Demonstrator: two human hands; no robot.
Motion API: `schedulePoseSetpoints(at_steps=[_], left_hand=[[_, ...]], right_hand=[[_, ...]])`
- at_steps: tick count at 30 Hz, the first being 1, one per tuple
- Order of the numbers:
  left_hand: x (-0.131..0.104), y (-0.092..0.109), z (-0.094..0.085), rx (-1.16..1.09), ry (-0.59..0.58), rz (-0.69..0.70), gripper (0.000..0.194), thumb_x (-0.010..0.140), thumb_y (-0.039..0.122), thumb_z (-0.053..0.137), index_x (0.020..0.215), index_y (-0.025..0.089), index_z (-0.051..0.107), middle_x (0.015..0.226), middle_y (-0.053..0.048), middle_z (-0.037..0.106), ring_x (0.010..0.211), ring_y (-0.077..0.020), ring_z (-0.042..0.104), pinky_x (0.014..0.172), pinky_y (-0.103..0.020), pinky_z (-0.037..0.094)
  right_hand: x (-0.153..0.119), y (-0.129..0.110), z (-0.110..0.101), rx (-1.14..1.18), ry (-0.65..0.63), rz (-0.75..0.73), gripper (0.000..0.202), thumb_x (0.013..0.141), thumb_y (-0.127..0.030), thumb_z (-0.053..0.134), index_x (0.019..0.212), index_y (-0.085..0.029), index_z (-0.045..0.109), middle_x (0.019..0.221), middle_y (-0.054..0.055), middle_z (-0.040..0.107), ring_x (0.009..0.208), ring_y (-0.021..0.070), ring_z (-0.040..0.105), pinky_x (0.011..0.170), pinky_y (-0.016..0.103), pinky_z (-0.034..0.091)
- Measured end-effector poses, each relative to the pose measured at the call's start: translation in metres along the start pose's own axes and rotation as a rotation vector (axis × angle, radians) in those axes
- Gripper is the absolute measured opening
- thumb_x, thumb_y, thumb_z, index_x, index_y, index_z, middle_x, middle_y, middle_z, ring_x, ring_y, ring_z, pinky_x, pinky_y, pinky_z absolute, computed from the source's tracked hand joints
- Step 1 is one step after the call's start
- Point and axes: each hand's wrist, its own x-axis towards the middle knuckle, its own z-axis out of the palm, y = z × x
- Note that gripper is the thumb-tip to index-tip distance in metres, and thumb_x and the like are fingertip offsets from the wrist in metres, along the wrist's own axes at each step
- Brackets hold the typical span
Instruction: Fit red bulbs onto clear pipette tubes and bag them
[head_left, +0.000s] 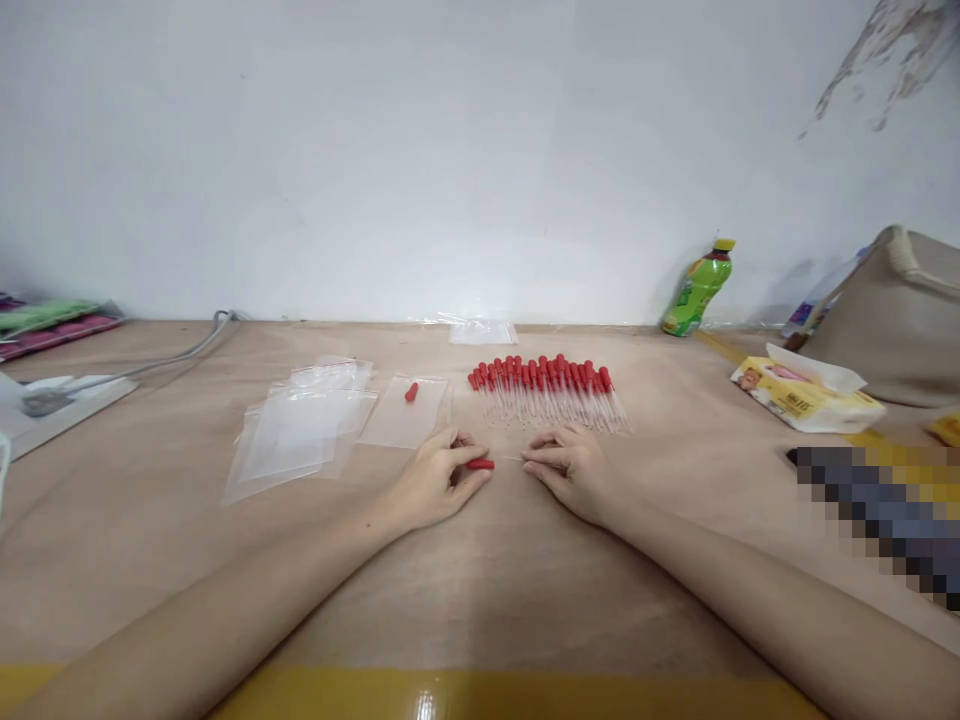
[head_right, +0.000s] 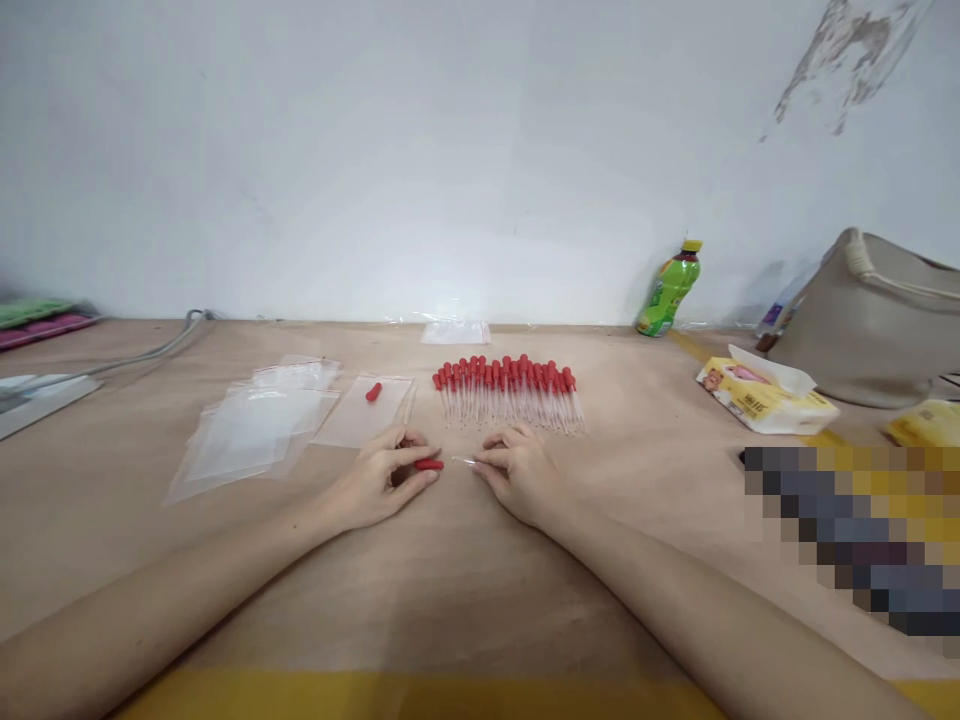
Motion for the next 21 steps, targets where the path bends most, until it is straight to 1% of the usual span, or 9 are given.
schedulePoseSetpoints(at_steps=[2,4,7,10,13,21], left_hand=[[0.003,-0.001,0.002,-0.01,0.015,0.004,0.019,0.082,0.028,0.052,0.093,0.02,0.066,0.093,-0.006,0.055,0.085,-0.0169,0.053,0.076,-0.03,0.044],[0.005,-0.001,0.003,-0.034,0.046,-0.001,0.018,0.084,0.026,0.05,0.087,0.019,0.066,0.091,-0.005,0.056,0.084,-0.0161,0.054,0.076,-0.03,0.044],[0.007,0.002,0.003,-0.096,0.076,-0.054,0.017,0.086,0.025,0.047,0.088,0.017,0.062,0.084,-0.004,0.059,0.079,-0.0152,0.055,0.073,-0.028,0.044],[0.006,0.006,0.003,-0.164,0.064,-0.117,0.016,0.086,0.027,0.046,0.091,0.018,0.058,0.083,-0.003,0.062,0.078,-0.0148,0.056,0.07,-0.026,0.044],[0.006,0.008,0.003,-0.206,0.04,-0.131,0.017,0.087,0.029,0.045,0.093,0.018,0.056,0.085,-0.001,0.063,0.078,-0.0143,0.057,0.071,-0.026,0.043],[0.007,0.011,0.003,-0.297,-0.014,-0.169,0.019,0.087,0.031,0.044,0.095,0.018,0.056,0.084,-0.001,0.062,0.075,-0.0133,0.057,0.068,-0.024,0.043]], right_hand=[[0.0,0.0,0.001,-0.001,0.004,-0.009,0.014,0.081,-0.024,0.055,0.08,-0.022,0.069,0.084,0.004,0.064,0.081,0.0178,0.052,0.073,0.033,0.041],[0.0,-0.002,-0.001,-0.007,0.016,-0.004,0.014,0.082,-0.022,0.054,0.076,-0.02,0.066,0.08,0.004,0.064,0.079,0.0179,0.053,0.073,0.033,0.04],[0.0,-0.008,-0.005,-0.025,0.065,0.036,0.015,0.084,-0.022,0.049,0.078,-0.019,0.062,0.078,0.005,0.063,0.077,0.0176,0.054,0.071,0.033,0.038],[0.0,-0.013,-0.006,-0.017,0.095,0.048,0.013,0.085,-0.022,0.046,0.082,-0.019,0.059,0.074,0.002,0.063,0.071,0.015,0.056,0.074,0.033,0.035],[0.0,-0.016,-0.005,0.005,0.099,0.017,0.013,0.086,-0.021,0.046,0.083,-0.018,0.057,0.071,0.0,0.064,0.064,0.0122,0.056,0.077,0.033,0.032],[0.001,-0.02,0.0,0.043,0.114,-0.046,0.014,0.086,-0.022,0.046,0.084,-0.019,0.059,0.071,-0.001,0.064,0.062,0.0107,0.053,0.073,0.03,0.031]])
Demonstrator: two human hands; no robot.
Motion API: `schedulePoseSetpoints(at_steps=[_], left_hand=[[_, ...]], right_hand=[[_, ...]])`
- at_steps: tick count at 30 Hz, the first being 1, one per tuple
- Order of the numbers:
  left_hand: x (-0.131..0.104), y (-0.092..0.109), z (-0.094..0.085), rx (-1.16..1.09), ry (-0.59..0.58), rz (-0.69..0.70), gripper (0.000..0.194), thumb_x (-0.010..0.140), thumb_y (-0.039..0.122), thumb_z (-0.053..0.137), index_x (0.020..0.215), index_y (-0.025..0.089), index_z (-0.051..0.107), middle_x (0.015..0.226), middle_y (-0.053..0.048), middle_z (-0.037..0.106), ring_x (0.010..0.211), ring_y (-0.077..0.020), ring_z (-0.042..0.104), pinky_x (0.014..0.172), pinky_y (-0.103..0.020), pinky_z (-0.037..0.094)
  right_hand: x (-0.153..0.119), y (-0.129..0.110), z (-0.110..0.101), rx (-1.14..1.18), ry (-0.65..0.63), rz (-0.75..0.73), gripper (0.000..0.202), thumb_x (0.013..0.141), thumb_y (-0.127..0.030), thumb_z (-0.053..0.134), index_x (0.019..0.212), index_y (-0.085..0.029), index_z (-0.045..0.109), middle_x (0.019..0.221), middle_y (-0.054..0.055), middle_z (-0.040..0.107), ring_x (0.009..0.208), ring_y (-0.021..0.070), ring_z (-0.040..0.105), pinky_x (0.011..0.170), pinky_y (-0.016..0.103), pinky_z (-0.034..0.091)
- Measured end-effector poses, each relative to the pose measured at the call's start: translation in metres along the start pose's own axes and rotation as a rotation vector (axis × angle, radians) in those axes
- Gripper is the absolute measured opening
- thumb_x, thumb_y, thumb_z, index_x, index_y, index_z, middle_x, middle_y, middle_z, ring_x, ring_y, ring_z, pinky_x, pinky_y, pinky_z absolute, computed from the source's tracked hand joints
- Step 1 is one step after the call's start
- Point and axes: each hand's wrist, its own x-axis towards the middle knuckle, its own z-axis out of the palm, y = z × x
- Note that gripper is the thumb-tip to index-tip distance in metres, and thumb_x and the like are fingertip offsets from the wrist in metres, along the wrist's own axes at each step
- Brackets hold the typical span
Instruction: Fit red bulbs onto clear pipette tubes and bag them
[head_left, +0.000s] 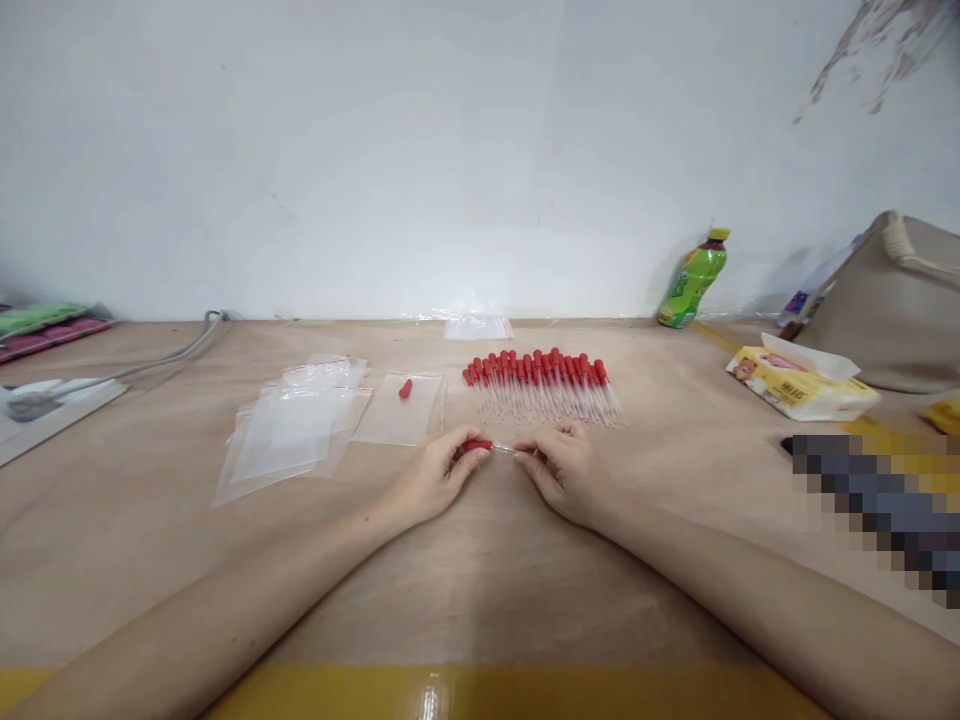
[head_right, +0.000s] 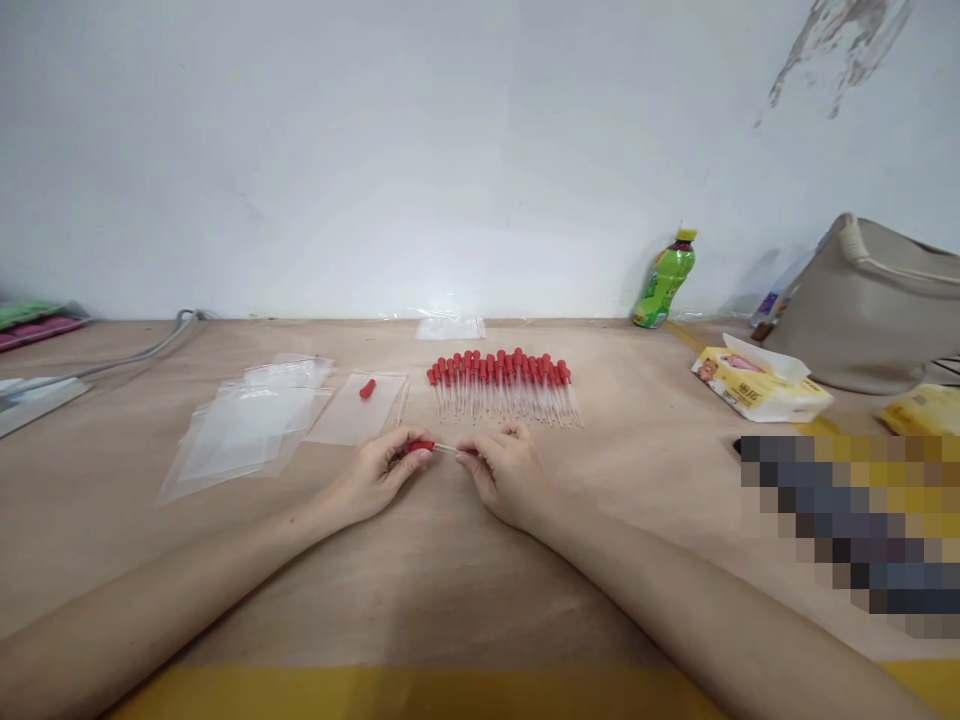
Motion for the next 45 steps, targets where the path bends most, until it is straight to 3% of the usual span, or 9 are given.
schedulePoseSetpoints(at_steps=[8,12,17,25,45], left_hand=[[-0.004,-0.002,-0.001,-0.055,-0.075,0.022,0.023,0.086,0.031,0.045,0.088,0.016,0.062,0.068,0.001,0.059,0.064,-0.011,0.054,0.061,-0.02,0.042],[-0.007,0.0,-0.001,-0.022,-0.116,-0.001,0.025,0.086,0.034,0.045,0.089,0.017,0.063,0.063,0.001,0.057,0.06,-0.0106,0.053,0.058,-0.02,0.042],[-0.006,0.002,0.0,0.062,-0.072,0.002,0.023,0.085,0.031,0.047,0.085,0.017,0.065,0.063,0.001,0.06,0.059,-0.0104,0.053,0.056,-0.02,0.041],[-0.002,-0.01,0.0,-0.044,0.024,0.016,0.024,0.08,0.036,0.054,0.093,0.018,0.065,0.088,-0.003,0.068,0.077,-0.0152,0.062,0.07,-0.024,0.048],[-0.008,-0.006,-0.001,0.06,-0.02,0.085,0.02,0.082,0.031,0.054,0.09,0.018,0.066,0.084,-0.002,0.069,0.073,-0.0138,0.063,0.067,-0.023,0.049]], right_hand=[[0.0,0.009,0.001,0.133,-0.115,0.026,0.016,0.087,-0.025,0.046,0.084,-0.023,0.062,0.077,-0.002,0.066,0.068,0.0112,0.056,0.075,0.029,0.036],[0.0,0.01,0.0,0.089,-0.145,-0.013,0.016,0.086,-0.022,0.047,0.083,-0.022,0.063,0.075,0.0,0.064,0.07,0.0119,0.056,0.071,0.027,0.039],[-0.001,0.002,0.0,-0.122,-0.075,-0.126,0.023,0.085,-0.016,0.041,0.082,-0.018,0.064,0.07,0.004,0.061,0.065,0.0133,0.052,0.062,0.025,0.038],[0.001,0.013,-0.007,-0.091,-0.065,-0.16,0.018,0.087,-0.027,0.046,0.093,-0.016,0.059,0.083,0.005,0.063,0.074,0.0146,0.053,0.071,0.03,0.038],[0.002,0.003,0.004,-0.022,-0.086,-0.146,0.028,0.089,-0.024,0.037,0.069,-0.017,0.056,0.06,0.001,0.057,0.057,0.0116,0.047,0.065,0.029,0.031]])
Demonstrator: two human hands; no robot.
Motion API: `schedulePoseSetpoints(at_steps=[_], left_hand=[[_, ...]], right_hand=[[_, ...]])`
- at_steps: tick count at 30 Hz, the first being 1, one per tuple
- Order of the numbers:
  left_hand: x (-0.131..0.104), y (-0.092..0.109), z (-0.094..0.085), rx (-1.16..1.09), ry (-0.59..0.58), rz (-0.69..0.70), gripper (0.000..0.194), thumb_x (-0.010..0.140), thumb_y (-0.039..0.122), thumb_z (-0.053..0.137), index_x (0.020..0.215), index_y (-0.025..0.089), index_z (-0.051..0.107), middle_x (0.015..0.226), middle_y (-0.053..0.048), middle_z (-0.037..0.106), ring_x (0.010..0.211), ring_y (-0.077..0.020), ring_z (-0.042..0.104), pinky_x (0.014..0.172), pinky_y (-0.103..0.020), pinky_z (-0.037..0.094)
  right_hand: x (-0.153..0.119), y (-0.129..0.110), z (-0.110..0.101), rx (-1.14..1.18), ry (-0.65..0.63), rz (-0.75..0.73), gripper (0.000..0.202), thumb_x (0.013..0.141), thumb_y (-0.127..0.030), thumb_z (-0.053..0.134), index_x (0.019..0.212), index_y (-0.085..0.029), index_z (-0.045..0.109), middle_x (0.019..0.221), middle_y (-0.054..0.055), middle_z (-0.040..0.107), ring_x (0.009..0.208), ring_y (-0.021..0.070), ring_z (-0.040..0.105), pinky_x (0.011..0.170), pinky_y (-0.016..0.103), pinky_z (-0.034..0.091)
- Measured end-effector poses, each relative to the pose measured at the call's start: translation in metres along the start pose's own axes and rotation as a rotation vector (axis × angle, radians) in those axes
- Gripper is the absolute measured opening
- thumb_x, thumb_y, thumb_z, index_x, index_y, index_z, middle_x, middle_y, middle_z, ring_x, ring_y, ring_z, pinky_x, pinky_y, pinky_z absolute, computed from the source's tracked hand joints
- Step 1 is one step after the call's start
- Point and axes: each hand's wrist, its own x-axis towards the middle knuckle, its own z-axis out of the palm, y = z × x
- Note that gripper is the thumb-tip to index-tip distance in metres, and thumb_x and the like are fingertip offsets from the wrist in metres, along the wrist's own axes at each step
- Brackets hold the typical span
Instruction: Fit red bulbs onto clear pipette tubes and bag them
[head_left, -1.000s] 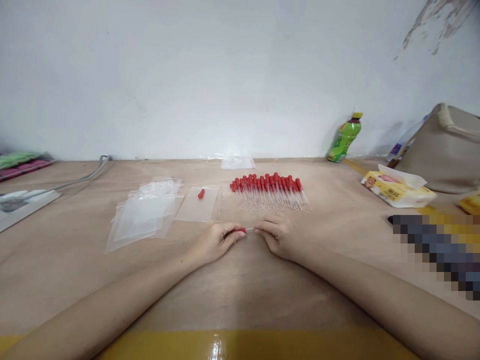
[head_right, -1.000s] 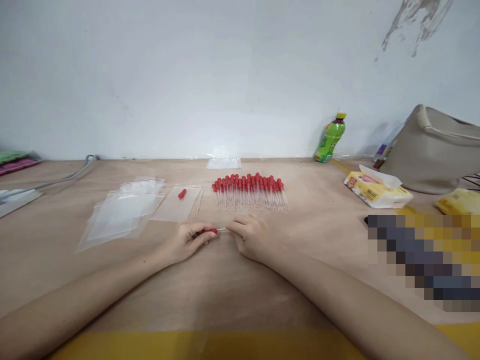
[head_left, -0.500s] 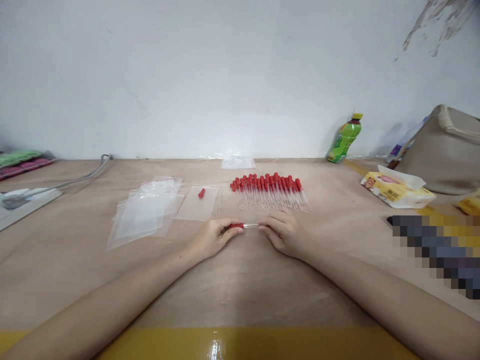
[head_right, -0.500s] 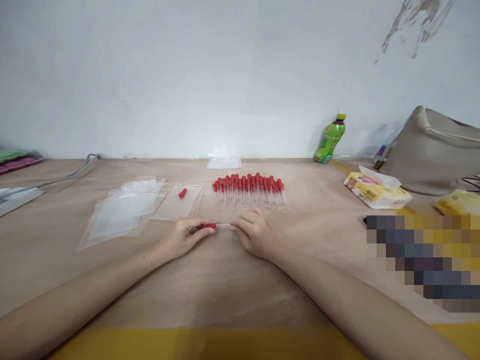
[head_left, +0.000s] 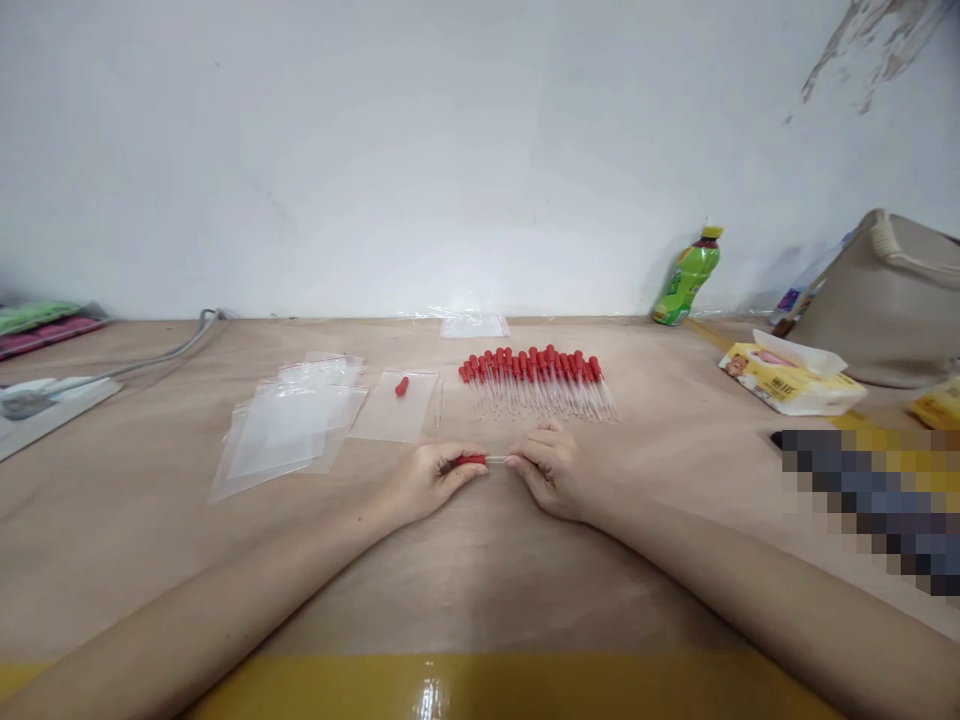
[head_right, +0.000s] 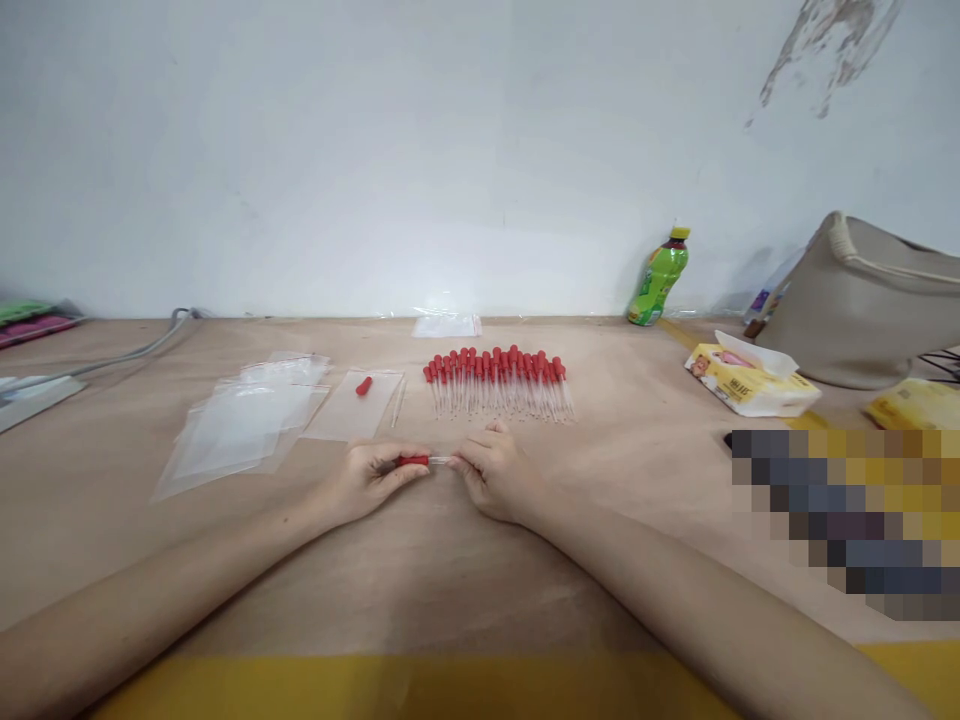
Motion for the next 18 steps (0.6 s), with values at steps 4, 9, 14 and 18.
schedulePoseSetpoints(at_steps=[4,9,14,18], left_hand=[[0.001,0.0,0.0,-0.024,-0.001,-0.004,0.021,0.082,0.032,0.053,0.091,0.018,0.066,0.085,-0.003,0.069,0.074,-0.0144,0.062,0.068,-0.024,0.049],[0.005,0.001,-0.003,-0.111,-0.032,-0.057,0.026,0.083,0.036,0.051,0.089,0.016,0.067,0.082,-0.004,0.069,0.073,-0.015,0.062,0.065,-0.024,0.049],[0.007,-0.003,-0.004,-0.165,-0.07,-0.119,0.029,0.085,0.033,0.046,0.099,0.015,0.064,0.073,-0.003,0.066,0.067,-0.0135,0.061,0.064,-0.024,0.05],[0.007,-0.01,-0.007,-0.113,0.049,-0.033,0.028,0.085,0.027,0.046,0.107,0.016,0.06,0.105,-0.007,0.063,0.094,-0.0169,0.059,0.084,-0.031,0.047]], right_hand=[[0.003,-0.002,0.0,0.006,-0.039,0.046,0.03,0.089,-0.025,0.036,0.067,-0.018,0.054,0.056,0.0,0.055,0.054,0.011,0.047,0.065,0.028,0.032],[0.007,-0.005,-0.003,-0.04,-0.1,0.088,0.027,0.09,-0.027,0.039,0.074,-0.018,0.059,0.068,0.0,0.062,0.064,0.0113,0.053,0.069,0.028,0.032],[0.008,-0.009,-0.012,-0.154,-0.116,0.006,0.019,0.085,-0.027,0.049,0.076,-0.019,0.063,0.073,0.003,0.061,0.072,0.0137,0.053,0.07,0.03,0.03],[0.011,-0.001,-0.021,-0.124,-0.079,0.125,0.016,0.082,-0.023,0.051,0.076,-0.018,0.065,0.076,0.005,0.059,0.071,0.0147,0.051,0.065,0.027,0.035]])
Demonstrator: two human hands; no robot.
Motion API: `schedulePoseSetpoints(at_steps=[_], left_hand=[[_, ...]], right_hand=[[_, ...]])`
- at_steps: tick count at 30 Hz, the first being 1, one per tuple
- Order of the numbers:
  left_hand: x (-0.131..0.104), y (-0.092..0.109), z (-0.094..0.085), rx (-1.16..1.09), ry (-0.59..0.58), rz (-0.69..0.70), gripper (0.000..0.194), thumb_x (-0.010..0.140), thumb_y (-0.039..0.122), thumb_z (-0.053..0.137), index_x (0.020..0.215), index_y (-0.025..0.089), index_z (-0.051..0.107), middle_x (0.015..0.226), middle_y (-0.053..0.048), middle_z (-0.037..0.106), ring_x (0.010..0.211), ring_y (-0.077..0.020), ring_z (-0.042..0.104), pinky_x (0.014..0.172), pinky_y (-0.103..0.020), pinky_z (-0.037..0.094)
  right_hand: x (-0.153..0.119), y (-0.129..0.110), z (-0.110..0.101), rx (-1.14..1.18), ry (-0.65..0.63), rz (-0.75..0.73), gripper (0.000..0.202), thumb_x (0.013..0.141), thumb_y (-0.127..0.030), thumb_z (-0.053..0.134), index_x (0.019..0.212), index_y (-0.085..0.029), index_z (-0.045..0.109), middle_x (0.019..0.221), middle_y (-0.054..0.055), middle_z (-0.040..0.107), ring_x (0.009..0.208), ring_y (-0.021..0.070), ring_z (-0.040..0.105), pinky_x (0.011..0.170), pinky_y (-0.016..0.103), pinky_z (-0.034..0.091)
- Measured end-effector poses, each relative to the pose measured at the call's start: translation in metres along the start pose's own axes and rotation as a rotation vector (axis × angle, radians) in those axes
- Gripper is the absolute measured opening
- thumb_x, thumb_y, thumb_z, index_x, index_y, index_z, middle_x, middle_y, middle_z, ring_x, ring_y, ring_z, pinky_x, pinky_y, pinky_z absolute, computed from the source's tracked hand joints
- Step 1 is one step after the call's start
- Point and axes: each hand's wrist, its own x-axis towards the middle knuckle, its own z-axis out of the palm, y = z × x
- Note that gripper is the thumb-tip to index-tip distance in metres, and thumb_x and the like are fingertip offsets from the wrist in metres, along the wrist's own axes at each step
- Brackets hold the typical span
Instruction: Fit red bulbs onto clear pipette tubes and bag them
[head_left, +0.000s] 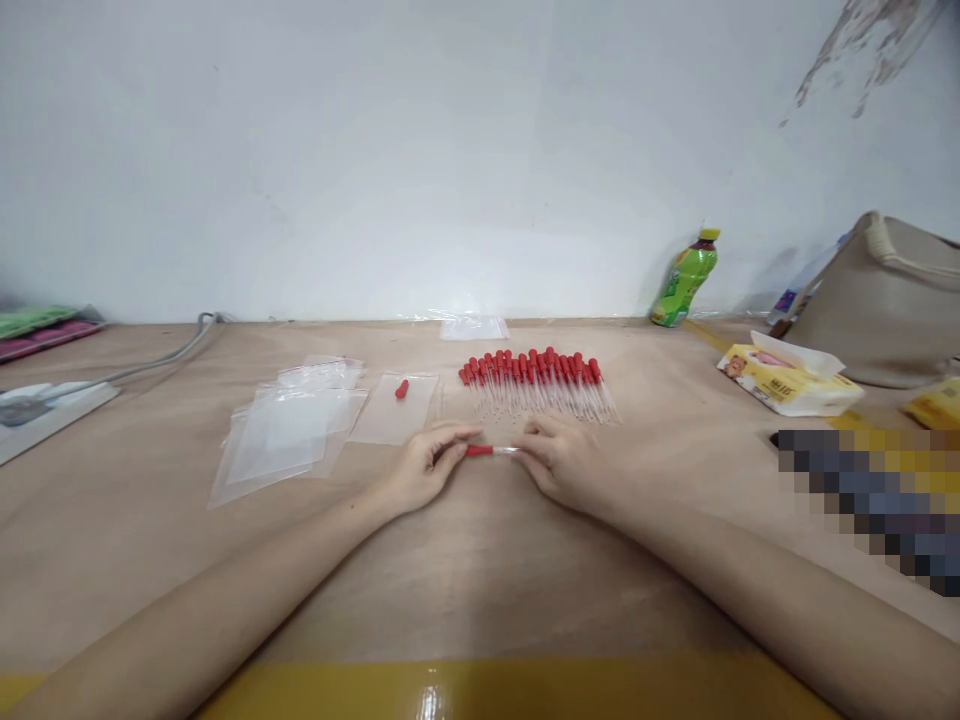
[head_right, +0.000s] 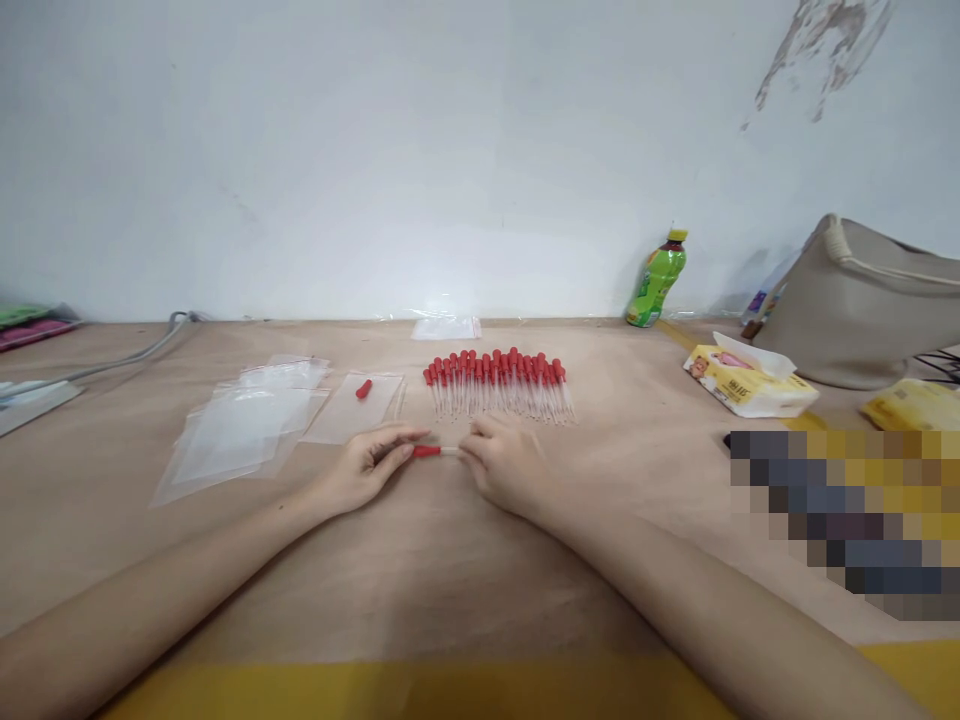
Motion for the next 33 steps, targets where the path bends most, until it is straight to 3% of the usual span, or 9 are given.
schedulePoseSetpoints(at_steps=[4,8,13,18,24,26,30,33], left_hand=[[0.0,-0.006,-0.003,0.068,0.109,-0.039,0.028,0.082,0.029,0.05,0.105,0.015,0.059,0.1,-0.009,0.063,0.081,-0.0163,0.06,0.073,-0.03,0.05],[-0.001,-0.004,-0.005,0.154,-0.041,0.01,0.025,0.082,0.028,0.051,0.102,0.019,0.062,0.104,-0.007,0.062,0.093,-0.0186,0.057,0.083,-0.034,0.047],[-0.001,-0.001,-0.005,0.209,-0.099,0.017,0.026,0.083,0.029,0.049,0.104,0.02,0.063,0.112,-0.008,0.06,0.103,-0.0203,0.055,0.091,-0.037,0.043],[0.0,-0.003,-0.005,0.215,-0.118,0.051,0.028,0.084,0.028,0.047,0.106,0.019,0.062,0.114,-0.009,0.059,0.107,-0.0202,0.053,0.094,-0.038,0.041],[0.0,-0.001,-0.002,0.233,-0.103,0.042,0.026,0.083,0.028,0.049,0.104,0.019,0.063,0.111,-0.008,0.06,0.104,-0.0199,0.054,0.09,-0.035,0.043],[0.001,-0.003,-0.004,0.281,-0.021,0.049,0.024,0.083,0.028,0.049,0.099,0.019,0.064,0.105,-0.007,0.061,0.098,-0.0194,0.056,0.087,-0.034,0.044],[0.008,-0.02,-0.02,0.569,0.276,0.034,0.023,0.083,0.029,0.047,0.091,0.017,0.065,0.091,-0.008,0.061,0.093,-0.0223,0.053,0.087,-0.038,0.041],[0.014,-0.038,-0.037,0.758,0.358,-0.013,0.027,0.083,0.03,0.045,0.098,0.017,0.064,0.102,-0.01,0.058,0.101,-0.0248,0.049,0.091,-0.04,0.037]], right_hand=[[0.019,0.021,-0.006,0.136,0.027,0.33,0.015,0.077,-0.021,0.052,0.07,-0.017,0.065,0.068,0.003,0.061,0.061,0.0131,0.053,0.057,0.025,0.039],[0.053,0.036,0.001,0.155,-0.001,0.63,0.021,0.073,-0.027,0.054,0.055,-0.018,0.061,0.056,0.001,0.06,0.061,0.0155,0.058,0.06,0.025,0.041],[0.089,0.036,0.028,0.016,0.002,0.846,0.024,0.072,-0.038,0.052,0.059,-0.021,0.064,0.071,0.004,0.065,0.074,0.0217,0.06,0.062,0.03,0.042],[0.103,0.035,0.049,-0.087,-0.04,0.878,0.026,0.075,-0.038,0.049,0.073,-0.019,0.066,0.08,0.009,0.066,0.08,0.0237,0.061,0.065,0.032,0.043],[0.098,0.029,0.051,-0.146,-0.037,0.808,0.032,0.078,-0.046,0.047,0.076,-0.02,0.065,0.083,0.008,0.066,0.082,0.0231,0.061,0.067,0.033,0.042],[0.097,0.021,0.054,-0.145,-0.025,0.723,0.032,0.079,-0.047,0.044,0.075,-0.021,0.064,0.081,0.006,0.066,0.08,0.0215,0.06,0.067,0.032,0.042],[0.097,-0.001,0.067,-0.114,-0.035,0.561,0.032,0.081,-0.047,0.043,0.077,-0.022,0.062,0.079,0.003,0.066,0.076,0.0195,0.06,0.065,0.03,0.04],[0.1,-0.012,0.078,-0.085,-0.068,0.539,0.034,0.079,-0.051,0.045,0.076,-0.021,0.062,0.079,0.004,0.066,0.076,0.0195,0.06,0.064,0.029,0.039]])
